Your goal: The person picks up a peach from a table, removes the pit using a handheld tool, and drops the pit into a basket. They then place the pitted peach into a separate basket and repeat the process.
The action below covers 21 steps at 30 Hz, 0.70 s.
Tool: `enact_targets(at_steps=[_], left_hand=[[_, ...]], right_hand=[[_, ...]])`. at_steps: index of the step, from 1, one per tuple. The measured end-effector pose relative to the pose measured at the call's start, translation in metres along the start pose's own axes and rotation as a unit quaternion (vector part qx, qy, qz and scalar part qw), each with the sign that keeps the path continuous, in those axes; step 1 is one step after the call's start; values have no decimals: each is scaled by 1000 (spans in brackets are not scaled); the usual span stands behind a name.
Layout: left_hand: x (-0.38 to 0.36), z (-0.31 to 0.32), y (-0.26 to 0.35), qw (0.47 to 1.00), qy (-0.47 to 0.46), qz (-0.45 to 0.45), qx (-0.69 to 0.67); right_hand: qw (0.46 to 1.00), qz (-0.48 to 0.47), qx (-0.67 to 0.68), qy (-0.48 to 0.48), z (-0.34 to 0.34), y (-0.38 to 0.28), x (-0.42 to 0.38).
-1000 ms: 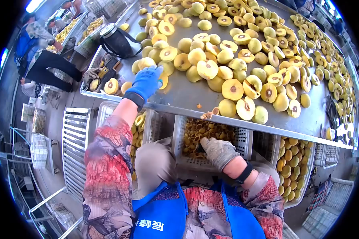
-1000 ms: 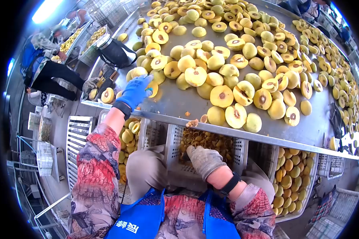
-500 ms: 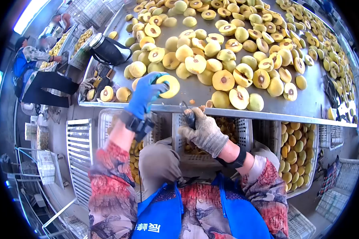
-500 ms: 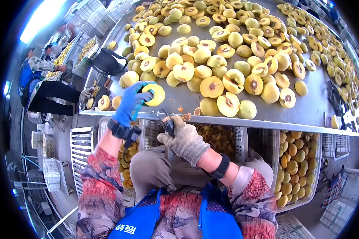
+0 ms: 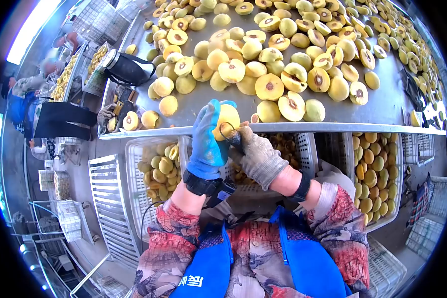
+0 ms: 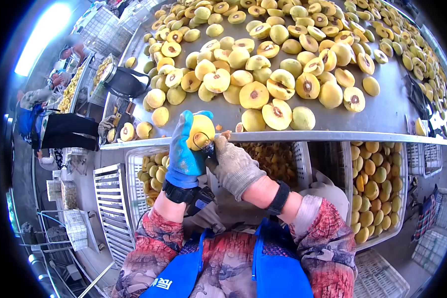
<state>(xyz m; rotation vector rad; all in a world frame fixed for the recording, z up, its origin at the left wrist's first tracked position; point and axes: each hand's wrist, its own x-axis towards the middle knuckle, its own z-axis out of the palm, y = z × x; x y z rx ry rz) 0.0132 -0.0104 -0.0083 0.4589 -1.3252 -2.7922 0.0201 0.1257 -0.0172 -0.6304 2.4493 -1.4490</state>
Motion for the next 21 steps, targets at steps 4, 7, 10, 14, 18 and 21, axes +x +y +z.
enact_targets(at_steps=[4, 7, 10, 14, 18, 21], left_hand=[[1, 11, -7, 999, 9, 4, -35], [-2, 20, -7, 998, -26, 51, 28], [0, 14, -8, 999, -43, 13, 2], [-2, 11, -5, 992, -77, -4, 100], [-4, 19, -2, 985, -72, -30, 151], [-4, 19, -6, 987, -84, -22, 137]], right_hand=[[998, 61, -15, -26, 2, 0, 2], [997, 65, -10, -45, 0, 4, 3], [997, 55, -5, -54, 1, 7, 1], [994, 74, 4, -76, 0, 7, -4], [992, 88, 16, -93, 3, 10, -6], [957, 173, 147, -183, -16, 0, -5]])
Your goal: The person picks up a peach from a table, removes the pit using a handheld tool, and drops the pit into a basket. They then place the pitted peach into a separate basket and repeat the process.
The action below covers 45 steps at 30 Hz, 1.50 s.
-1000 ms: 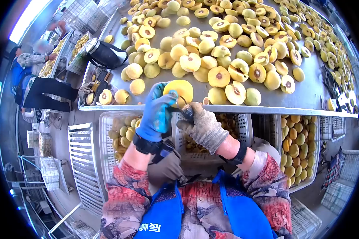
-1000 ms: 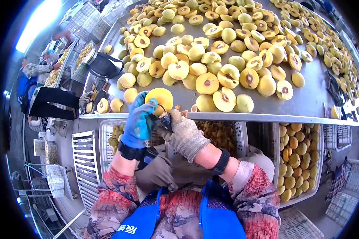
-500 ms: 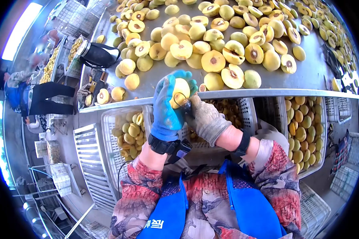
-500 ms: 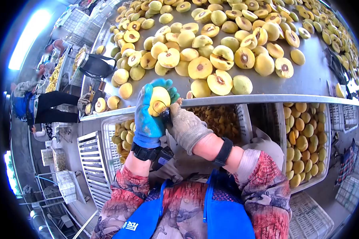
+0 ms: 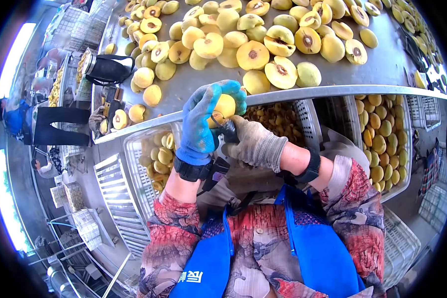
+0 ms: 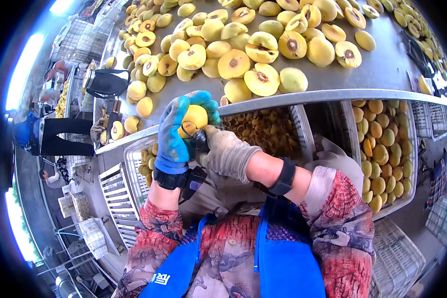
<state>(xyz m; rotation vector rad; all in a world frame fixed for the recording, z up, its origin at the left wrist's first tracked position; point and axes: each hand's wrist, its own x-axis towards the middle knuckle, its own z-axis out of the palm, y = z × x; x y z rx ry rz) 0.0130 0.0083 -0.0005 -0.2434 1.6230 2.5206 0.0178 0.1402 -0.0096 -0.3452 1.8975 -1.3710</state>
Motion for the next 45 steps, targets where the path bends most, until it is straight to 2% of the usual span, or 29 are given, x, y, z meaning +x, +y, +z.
enact_targets(at_steps=[3, 6, 7, 10, 11, 12, 13, 14, 15, 18, 22, 24, 26, 27, 28, 30, 31, 32, 33, 35, 36, 39, 42, 43, 45], left_hand=[[0, -1, -6, 1000, -18, 23, -3], [-1, 3, -6, 1000, -9, 9, 5], [-2, 4, -6, 1000, -2, 0, 8], [-1, 3, -6, 998, -12, -28, -61], [-2, 3, -6, 996, -7, -28, -85], [-1, 3, -6, 994, 0, -28, -109], [-1, 3, -6, 991, 7, -29, -133], [-1, 2, -6, 991, 13, -29, -129], [-1, 1, -6, 992, 20, -30, -124], [-3, 0, -2, 990, 34, -22, -132], [-3, -23, 9, 989, 53, 5, -138], [-15, -45, 20, 989, 91, 45, -108], [-35, -93, 34, 975, 193, 102, 48], [-47, -123, 51, 912, 174, 109, 356], [-59, -152, 68, 759, 136, 102, 629], [-72, -194, 76, 483, 180, 182, 837], [-56, -183, 86, 621, 200, 168, 739], [-41, -184, 85, 610, 176, 184, 750], [-22, -182, 81, 686, 181, 157, 687], [28, -202, 65, 689, 171, 146, 689], [51, -215, 58, 615, 160, 159, 755], [80, -195, 64, 683, 156, 11, 714], [88, -217, 50, 662, 158, 50, 731], [85, -220, 46, 633, 157, 87, 753], [85, -222, 44, 689, 166, 58, 703]], right_hand=[[982, 53, 148, -109, -15, -15, -12], [881, 76, 395, -251, -18, 7, -10], [856, 40, 443, -264, -12, 15, -7], [844, 36, 460, -272, -13, 14, -8], [922, 43, 290, -252, -22, 8, -6], [974, -11, 161, -158, -17, 7, -5], [996, -66, 29, -59, -9, 8, -5], [986, -120, -103, 41, -3, 9, -3], [985, -85, -149, 24, -4, 10, 0], [972, -84, -221, 6, -7, 8, 1], [925, -137, -355, 18, -8, 22, -3], [866, -51, -497, -15, -7, 28, -6], [794, 62, -601, -63, -1, 56, 4], [802, 12, -594, -57, -4, 62, 1], [809, -36, -585, -52, -4, 66, -2], [813, -69, -576, -45, 0, 56, -9], [814, -83, -572, -52, 5, 51, -8], [815, -95, -569, -50, 5, 47, -9], [820, -95, -561, -55, 7, 46, -6], [828, -95, -547, -77, 8, 43, -4], [833, -101, -538, -76, 9, 43, -3], [851, -84, -514, -72, 7, 36, -5], [861, -110, -491, -74, 4, 31, -7], [864, -124, -483, -71, 4, 31, -7], [876, -133, -457, -80, 7, 33, -5]])
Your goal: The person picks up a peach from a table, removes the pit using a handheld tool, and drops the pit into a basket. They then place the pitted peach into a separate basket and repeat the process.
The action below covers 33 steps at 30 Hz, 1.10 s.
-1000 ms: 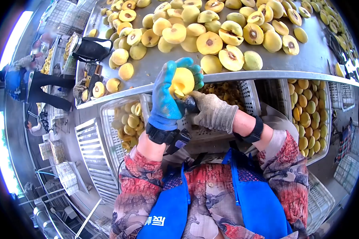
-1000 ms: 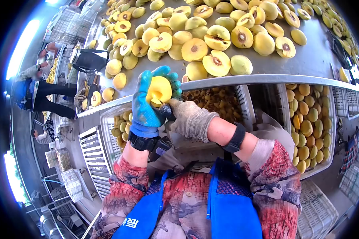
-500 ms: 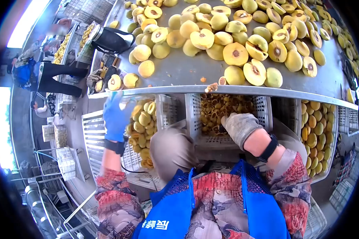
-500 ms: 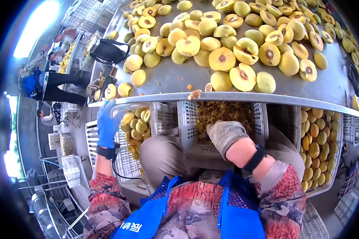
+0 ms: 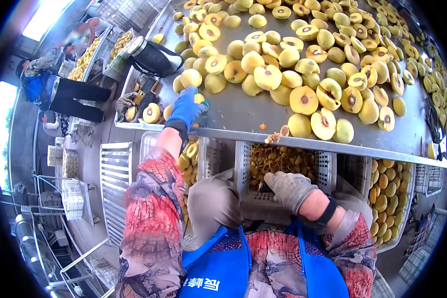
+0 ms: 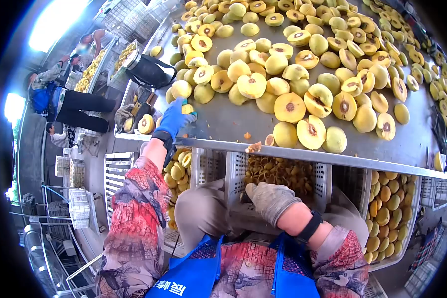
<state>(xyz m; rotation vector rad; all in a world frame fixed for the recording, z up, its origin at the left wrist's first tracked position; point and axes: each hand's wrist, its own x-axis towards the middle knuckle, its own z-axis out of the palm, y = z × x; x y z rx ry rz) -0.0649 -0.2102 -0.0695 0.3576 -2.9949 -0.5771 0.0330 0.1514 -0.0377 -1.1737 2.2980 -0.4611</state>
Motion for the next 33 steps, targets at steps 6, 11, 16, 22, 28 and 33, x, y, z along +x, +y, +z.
enact_targets(at_steps=[6, 11, 16, 22, 28, 33], left_hand=[[-1, -6, 4, 981, 8, -54, -187], [-51, -51, 72, 710, -109, -91, -690], [-104, -41, 137, 585, -193, -53, -786], [-130, -24, 193, 510, -206, -98, -829], [-137, -1, 204, 569, -127, -74, -809], [-142, 7, 219, 650, -46, -40, -757]], right_hand=[[982, 12, 184, 34, -9, -4, 9], [926, 62, 337, 160, -31, -14, 6], [928, 59, 279, 242, -26, -14, 14], [916, 82, 271, 285, -22, -7, 12], [909, 75, 271, 307, -25, -7, 5], [907, 99, 256, 320, -15, -3, 9]])
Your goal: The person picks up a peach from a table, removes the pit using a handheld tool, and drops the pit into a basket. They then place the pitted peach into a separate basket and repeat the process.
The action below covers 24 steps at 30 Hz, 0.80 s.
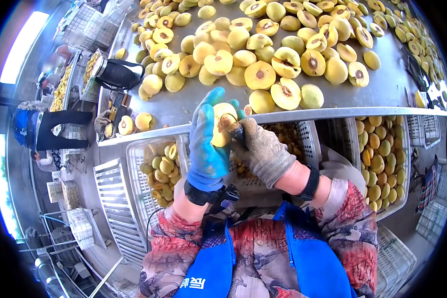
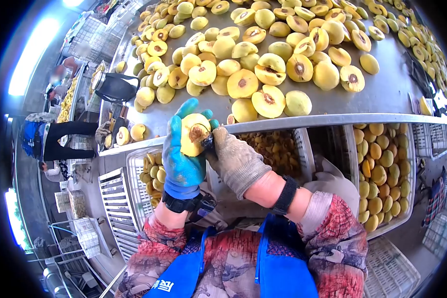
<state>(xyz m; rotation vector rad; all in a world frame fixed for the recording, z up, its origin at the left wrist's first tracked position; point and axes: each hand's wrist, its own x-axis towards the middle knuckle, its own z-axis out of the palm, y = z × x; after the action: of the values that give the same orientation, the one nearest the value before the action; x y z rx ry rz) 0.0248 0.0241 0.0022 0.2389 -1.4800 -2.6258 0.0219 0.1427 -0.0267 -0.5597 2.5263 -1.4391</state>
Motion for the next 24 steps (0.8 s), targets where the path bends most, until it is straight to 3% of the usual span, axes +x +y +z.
enact_targets(at_steps=[6, 12, 21, 24], left_hand=[[-4, 6, -5, 999, -11, 34, 20], [-3, 0, -12, 993, -35, 93, 66], [-2, -6, -13, 994, -9, 63, 87], [0, -10, -12, 987, -38, 93, 124]], right_hand=[[1000, -16, 16, 16, 7, 5, -5], [991, 94, 66, -71, -2, -6, -4], [989, 71, 91, -93, 0, -2, -7], [990, 63, 103, -76, 12, 2, -6]])
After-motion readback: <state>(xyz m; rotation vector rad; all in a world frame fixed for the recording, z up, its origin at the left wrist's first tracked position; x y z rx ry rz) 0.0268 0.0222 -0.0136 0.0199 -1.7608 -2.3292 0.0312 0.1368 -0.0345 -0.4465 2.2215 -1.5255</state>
